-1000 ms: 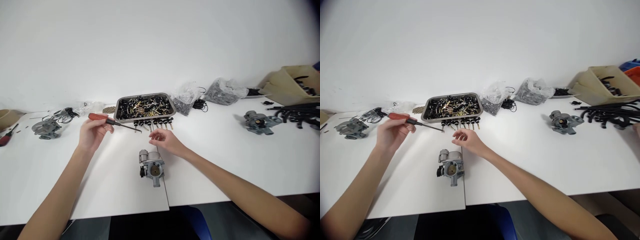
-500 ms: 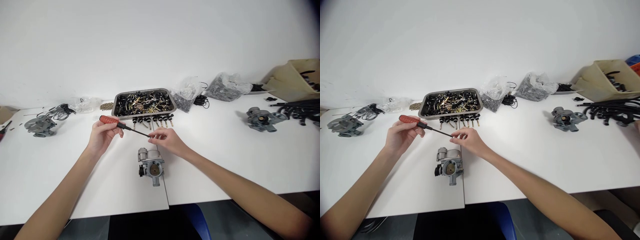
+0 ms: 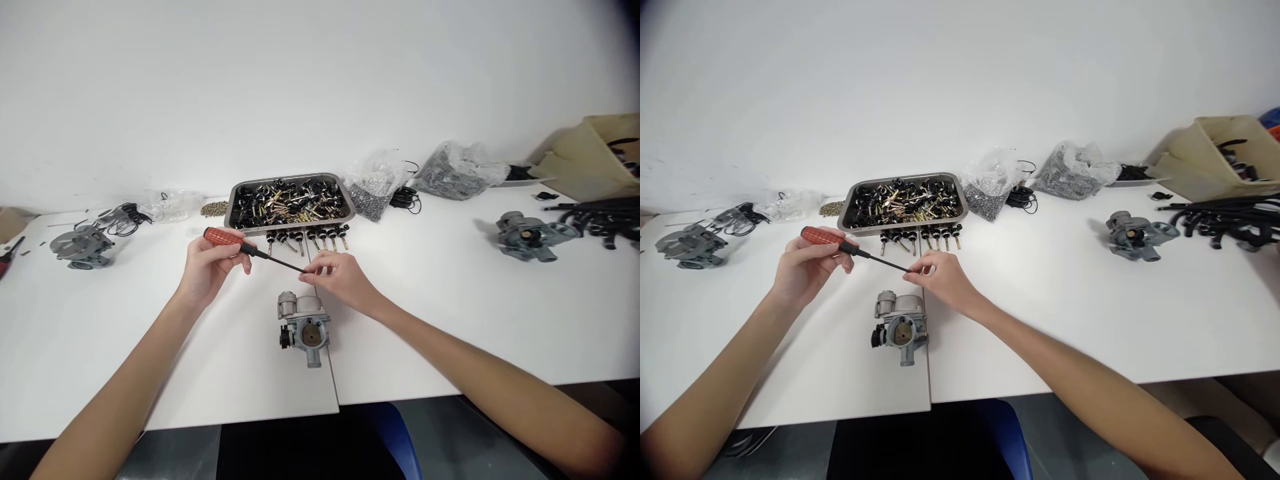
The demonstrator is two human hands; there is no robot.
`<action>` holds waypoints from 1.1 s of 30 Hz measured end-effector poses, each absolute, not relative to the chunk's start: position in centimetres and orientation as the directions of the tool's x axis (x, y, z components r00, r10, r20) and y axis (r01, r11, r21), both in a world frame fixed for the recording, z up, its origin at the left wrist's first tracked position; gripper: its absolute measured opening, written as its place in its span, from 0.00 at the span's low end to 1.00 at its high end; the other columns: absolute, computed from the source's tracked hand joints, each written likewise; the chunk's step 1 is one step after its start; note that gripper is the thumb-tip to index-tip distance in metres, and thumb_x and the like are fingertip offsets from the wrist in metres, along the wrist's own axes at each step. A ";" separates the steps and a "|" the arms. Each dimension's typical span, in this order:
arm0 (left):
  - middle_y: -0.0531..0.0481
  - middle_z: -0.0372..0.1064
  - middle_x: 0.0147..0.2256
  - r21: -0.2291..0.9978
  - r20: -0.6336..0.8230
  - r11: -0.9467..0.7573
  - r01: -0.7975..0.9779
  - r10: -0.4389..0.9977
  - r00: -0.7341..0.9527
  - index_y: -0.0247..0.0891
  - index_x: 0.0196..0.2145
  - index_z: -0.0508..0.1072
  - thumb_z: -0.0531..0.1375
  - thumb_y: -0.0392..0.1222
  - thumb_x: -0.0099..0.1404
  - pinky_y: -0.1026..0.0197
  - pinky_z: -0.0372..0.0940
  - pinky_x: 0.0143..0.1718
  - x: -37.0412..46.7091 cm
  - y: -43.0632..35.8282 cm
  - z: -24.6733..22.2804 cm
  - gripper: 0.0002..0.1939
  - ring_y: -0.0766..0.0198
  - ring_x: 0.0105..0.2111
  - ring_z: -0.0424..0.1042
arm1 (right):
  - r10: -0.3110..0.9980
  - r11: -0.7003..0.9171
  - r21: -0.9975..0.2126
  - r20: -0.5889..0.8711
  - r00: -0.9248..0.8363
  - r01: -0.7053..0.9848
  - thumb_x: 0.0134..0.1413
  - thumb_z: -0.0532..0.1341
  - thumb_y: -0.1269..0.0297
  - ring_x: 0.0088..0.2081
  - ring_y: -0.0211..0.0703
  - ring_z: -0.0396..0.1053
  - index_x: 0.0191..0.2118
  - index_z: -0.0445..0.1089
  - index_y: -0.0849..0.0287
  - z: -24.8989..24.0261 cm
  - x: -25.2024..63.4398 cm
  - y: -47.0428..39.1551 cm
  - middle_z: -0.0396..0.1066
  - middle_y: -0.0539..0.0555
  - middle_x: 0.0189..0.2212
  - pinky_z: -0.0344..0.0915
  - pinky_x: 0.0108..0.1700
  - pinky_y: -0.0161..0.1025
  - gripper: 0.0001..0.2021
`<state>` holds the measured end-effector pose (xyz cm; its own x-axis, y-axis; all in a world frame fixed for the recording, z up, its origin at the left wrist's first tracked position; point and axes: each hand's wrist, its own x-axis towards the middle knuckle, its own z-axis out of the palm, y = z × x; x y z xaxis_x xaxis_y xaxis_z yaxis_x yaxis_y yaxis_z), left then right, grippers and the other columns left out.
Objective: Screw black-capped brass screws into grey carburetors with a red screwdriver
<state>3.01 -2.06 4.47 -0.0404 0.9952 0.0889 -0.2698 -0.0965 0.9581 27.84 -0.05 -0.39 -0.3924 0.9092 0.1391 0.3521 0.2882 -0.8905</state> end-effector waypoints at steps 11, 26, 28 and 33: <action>0.39 0.76 0.32 0.964 0.128 -0.125 -0.233 0.992 -0.001 0.30 0.31 0.76 0.66 0.30 0.51 0.56 0.68 0.24 3.3 -2.3 4.6 0.07 0.59 0.21 0.71 | 0.870 0.453 -0.749 0.250 -0.426 0.484 0.54 0.67 0.64 0.36 0.40 0.65 0.30 0.77 0.57 -0.4 28.0 -0.4 0.71 0.52 0.32 0.60 0.40 0.40 0.05; 0.39 0.76 0.33 0.965 0.199 -0.189 -0.179 0.979 0.037 0.31 0.33 0.75 0.65 0.31 0.54 0.54 0.70 0.27 3.3 -2.8 4.8 0.07 0.58 0.22 0.73 | 0.814 0.579 -0.572 0.377 -0.441 0.580 0.54 0.67 0.66 0.35 0.40 0.64 0.27 0.72 0.59 -0.4 28.0 -0.6 0.69 0.50 0.30 0.60 0.53 0.45 0.07; 0.40 0.76 0.33 0.964 0.206 -0.196 -0.179 0.978 0.041 0.32 0.34 0.75 0.65 0.32 0.54 0.53 0.70 0.27 3.3 -2.8 4.8 0.07 0.57 0.23 0.73 | 0.805 0.592 -0.559 0.394 -0.443 0.580 0.54 0.68 0.66 0.35 0.39 0.64 0.27 0.72 0.59 -0.5 28.1 -0.6 0.68 0.49 0.29 0.58 0.56 0.46 0.07; 0.40 0.76 0.34 0.965 0.203 -0.189 -0.180 0.977 0.063 0.32 0.34 0.75 0.66 0.32 0.54 0.52 0.71 0.29 3.3 -2.8 4.5 0.07 0.56 0.23 0.74 | 0.795 0.607 -0.530 0.411 -0.447 0.592 0.54 0.68 0.66 0.35 0.40 0.64 0.27 0.72 0.59 -0.6 28.0 -0.6 0.69 0.50 0.29 0.60 0.53 0.45 0.07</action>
